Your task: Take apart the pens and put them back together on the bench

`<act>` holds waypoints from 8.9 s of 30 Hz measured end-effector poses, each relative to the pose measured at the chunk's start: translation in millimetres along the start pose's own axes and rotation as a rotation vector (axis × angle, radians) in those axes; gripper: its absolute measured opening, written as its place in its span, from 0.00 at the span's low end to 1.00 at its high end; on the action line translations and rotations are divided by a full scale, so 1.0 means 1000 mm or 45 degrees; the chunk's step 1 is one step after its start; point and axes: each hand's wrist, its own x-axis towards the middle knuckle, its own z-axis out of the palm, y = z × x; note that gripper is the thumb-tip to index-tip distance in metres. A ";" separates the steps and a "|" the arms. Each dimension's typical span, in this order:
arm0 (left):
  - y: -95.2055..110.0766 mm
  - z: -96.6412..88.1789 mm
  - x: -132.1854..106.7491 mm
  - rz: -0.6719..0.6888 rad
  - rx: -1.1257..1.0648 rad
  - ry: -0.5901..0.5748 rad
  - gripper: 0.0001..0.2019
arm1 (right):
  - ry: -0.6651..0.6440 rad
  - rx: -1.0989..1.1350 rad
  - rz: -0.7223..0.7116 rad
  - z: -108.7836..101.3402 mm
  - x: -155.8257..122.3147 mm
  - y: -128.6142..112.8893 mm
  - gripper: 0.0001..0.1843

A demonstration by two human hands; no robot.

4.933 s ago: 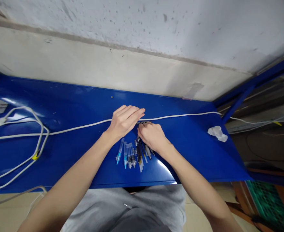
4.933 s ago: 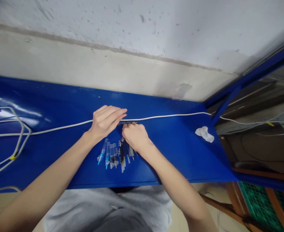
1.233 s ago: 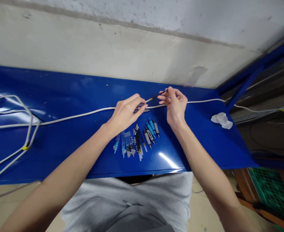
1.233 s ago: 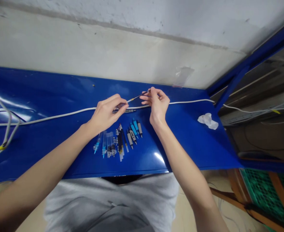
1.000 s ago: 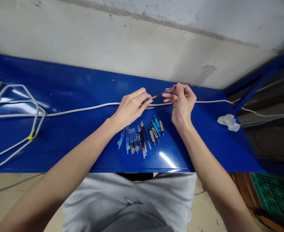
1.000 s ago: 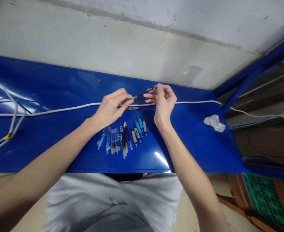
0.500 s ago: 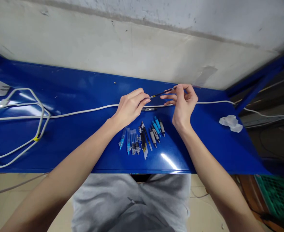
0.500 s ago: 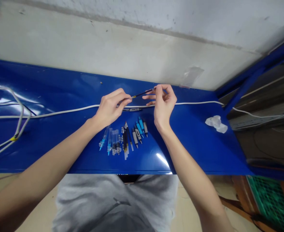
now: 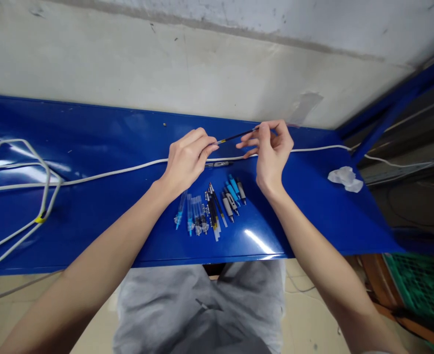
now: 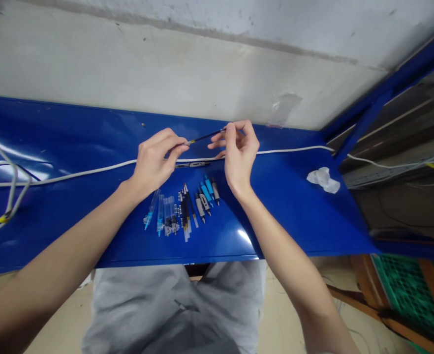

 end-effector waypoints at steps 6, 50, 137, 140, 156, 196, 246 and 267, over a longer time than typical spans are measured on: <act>-0.001 -0.001 0.001 -0.029 0.000 0.019 0.17 | 0.007 0.018 -0.003 0.001 -0.004 -0.005 0.21; 0.008 -0.004 -0.001 0.179 0.029 -0.049 0.17 | -0.359 -0.265 -0.151 0.005 -0.020 -0.013 0.26; 0.010 -0.007 0.000 -0.032 0.091 -0.291 0.16 | -0.595 -0.033 0.088 0.004 -0.010 -0.002 0.16; 0.009 -0.004 -0.002 -0.003 0.138 -0.272 0.18 | -0.634 -0.053 0.096 0.003 -0.009 -0.003 0.19; 0.000 0.001 -0.005 0.117 0.158 -0.151 0.15 | -0.547 -0.176 0.236 -0.040 -0.003 -0.010 0.18; 0.000 -0.006 -0.002 0.100 0.316 -0.243 0.17 | -0.355 -0.201 -0.069 -0.003 -0.005 0.010 0.15; 0.002 -0.004 -0.002 0.015 0.152 -0.201 0.16 | -0.619 0.192 0.236 -0.006 0.000 0.016 0.17; 0.018 -0.006 0.000 -0.070 0.036 -0.304 0.37 | -0.642 -0.407 -0.364 0.002 -0.024 0.000 0.07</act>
